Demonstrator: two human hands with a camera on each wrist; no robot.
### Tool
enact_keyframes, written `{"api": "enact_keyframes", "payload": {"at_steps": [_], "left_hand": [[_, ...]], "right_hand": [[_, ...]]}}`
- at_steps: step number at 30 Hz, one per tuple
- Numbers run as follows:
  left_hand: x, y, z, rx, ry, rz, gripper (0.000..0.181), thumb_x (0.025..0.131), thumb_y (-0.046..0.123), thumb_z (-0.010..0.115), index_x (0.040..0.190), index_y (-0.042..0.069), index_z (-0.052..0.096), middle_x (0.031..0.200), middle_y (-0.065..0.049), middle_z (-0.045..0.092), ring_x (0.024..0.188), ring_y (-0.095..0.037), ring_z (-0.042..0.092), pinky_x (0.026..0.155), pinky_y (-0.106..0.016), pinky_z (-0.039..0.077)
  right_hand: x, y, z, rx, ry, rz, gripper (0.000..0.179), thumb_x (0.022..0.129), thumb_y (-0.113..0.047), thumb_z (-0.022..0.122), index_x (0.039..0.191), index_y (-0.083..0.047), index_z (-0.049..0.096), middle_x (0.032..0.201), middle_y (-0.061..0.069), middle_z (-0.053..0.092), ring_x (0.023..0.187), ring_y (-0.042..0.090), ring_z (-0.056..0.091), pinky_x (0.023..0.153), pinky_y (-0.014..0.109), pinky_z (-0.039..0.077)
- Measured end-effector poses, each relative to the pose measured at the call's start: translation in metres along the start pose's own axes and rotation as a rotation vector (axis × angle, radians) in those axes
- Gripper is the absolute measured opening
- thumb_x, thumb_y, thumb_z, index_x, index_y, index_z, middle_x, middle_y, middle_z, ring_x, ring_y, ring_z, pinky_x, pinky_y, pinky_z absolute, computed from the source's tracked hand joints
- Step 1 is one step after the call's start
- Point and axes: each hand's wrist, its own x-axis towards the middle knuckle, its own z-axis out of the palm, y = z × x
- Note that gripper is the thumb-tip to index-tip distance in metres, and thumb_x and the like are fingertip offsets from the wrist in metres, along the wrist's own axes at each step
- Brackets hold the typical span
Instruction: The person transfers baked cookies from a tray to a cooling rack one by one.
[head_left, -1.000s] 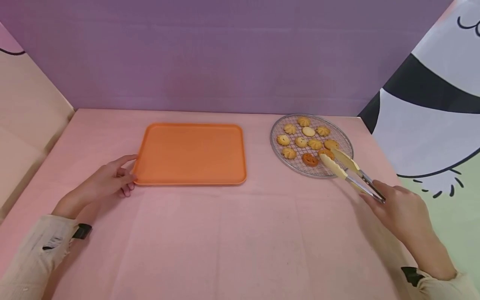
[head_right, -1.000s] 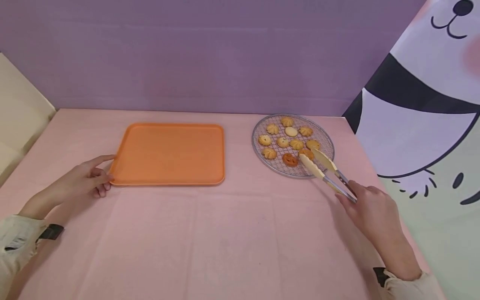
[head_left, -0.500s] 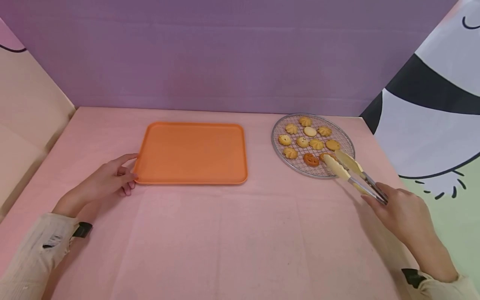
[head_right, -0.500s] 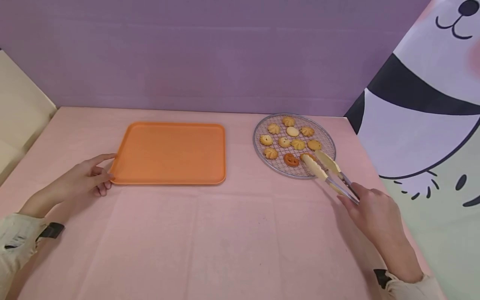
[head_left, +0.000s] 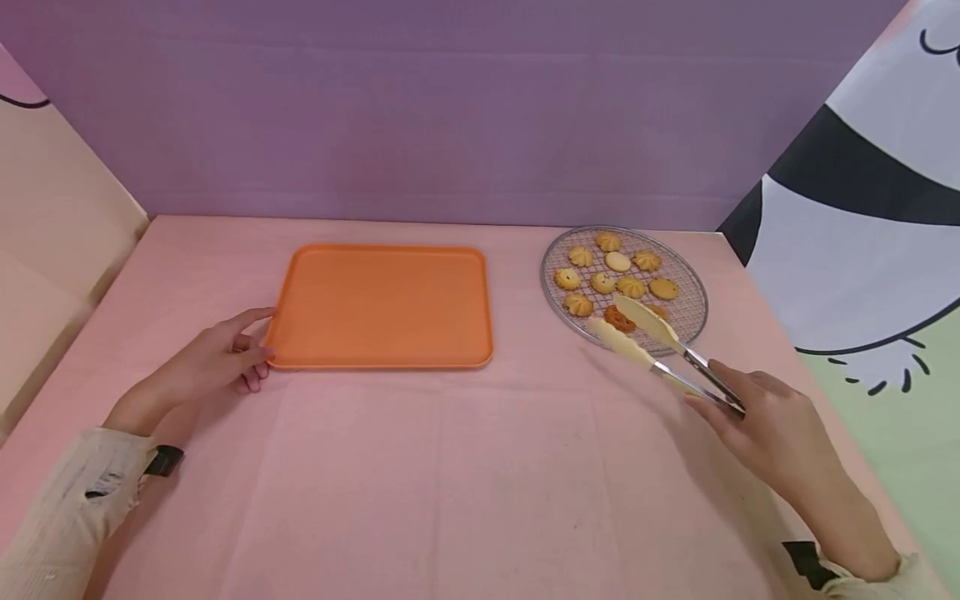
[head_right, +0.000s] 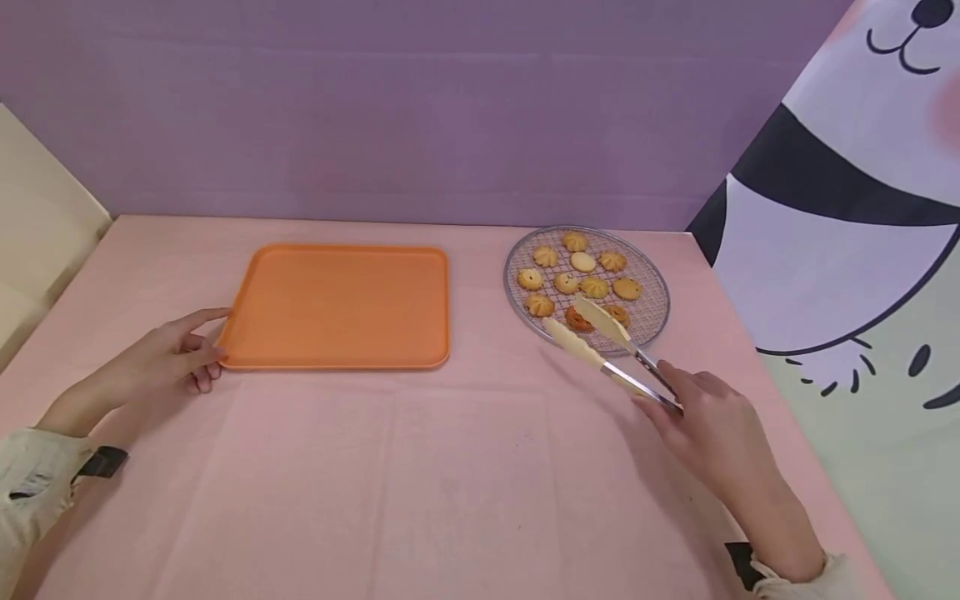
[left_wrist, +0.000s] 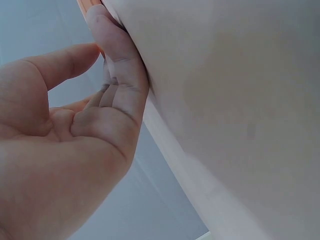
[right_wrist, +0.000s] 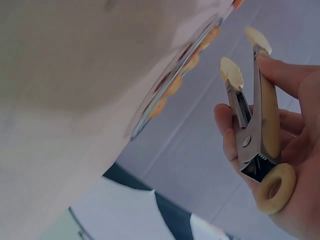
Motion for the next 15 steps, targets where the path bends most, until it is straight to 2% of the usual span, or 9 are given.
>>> {"api": "enact_keyframes", "payload": {"at_steps": [2, 3, 6, 8, 15], "left_hand": [[0.0, 0.0, 0.0, 0.001, 0.0, -0.002, 0.068, 0.1, 0.004, 0.057, 0.156, 0.0, 0.019, 0.079, -0.012, 0.064, 0.063, -0.019, 0.063, 0.06, -0.032, 0.059], [0.0, 0.0, 0.0, 0.002, 0.0, -0.002, 0.068, 0.1, 0.004, 0.058, 0.156, 0.0, 0.019, 0.079, -0.012, 0.064, 0.063, -0.019, 0.063, 0.06, -0.031, 0.059], [-0.001, 0.001, 0.0, 0.002, 0.006, 0.004, 0.068, 0.099, 0.004, 0.058, 0.156, 0.0, 0.02, 0.078, -0.012, 0.064, 0.062, -0.018, 0.063, 0.06, -0.031, 0.059], [-0.001, 0.001, 0.0, 0.0, 0.008, 0.009, 0.068, 0.099, 0.004, 0.058, 0.156, -0.001, 0.02, 0.078, -0.012, 0.064, 0.062, -0.018, 0.063, 0.059, -0.031, 0.059], [0.0, -0.001, -0.001, 0.003, 0.006, 0.006, 0.068, 0.099, 0.003, 0.058, 0.156, 0.0, 0.02, 0.079, -0.012, 0.064, 0.062, -0.019, 0.063, 0.06, -0.031, 0.059]], "right_hand": [[0.002, -0.008, 0.002, 0.022, -0.008, -0.03, 0.066, 0.091, -0.061, 0.061, 0.112, 0.001, 0.07, 0.069, 0.004, 0.06, 0.061, 0.018, 0.051, 0.048, 0.035, 0.041], [0.004, -0.011, 0.003, 0.03, -0.019, -0.04, 0.064, 0.09, -0.059, 0.065, 0.113, 0.001, 0.07, 0.072, 0.006, 0.062, 0.062, 0.019, 0.053, 0.048, 0.036, 0.043], [0.007, -0.022, 0.005, 0.055, -0.063, -0.046, 0.056, 0.077, -0.036, 0.084, 0.116, 0.0, 0.068, 0.081, 0.01, 0.067, 0.069, 0.023, 0.06, 0.053, 0.042, 0.05], [0.009, -0.029, 0.007, 0.069, -0.103, -0.037, 0.061, 0.069, -0.026, 0.089, 0.119, -0.001, 0.065, 0.087, 0.012, 0.069, 0.076, 0.026, 0.062, 0.058, 0.045, 0.053], [0.015, -0.044, 0.018, 0.12, -0.186, -0.038, 0.069, 0.069, -0.026, 0.09, 0.127, -0.003, 0.061, 0.097, 0.015, 0.07, 0.088, 0.031, 0.065, 0.069, 0.051, 0.056]]}}
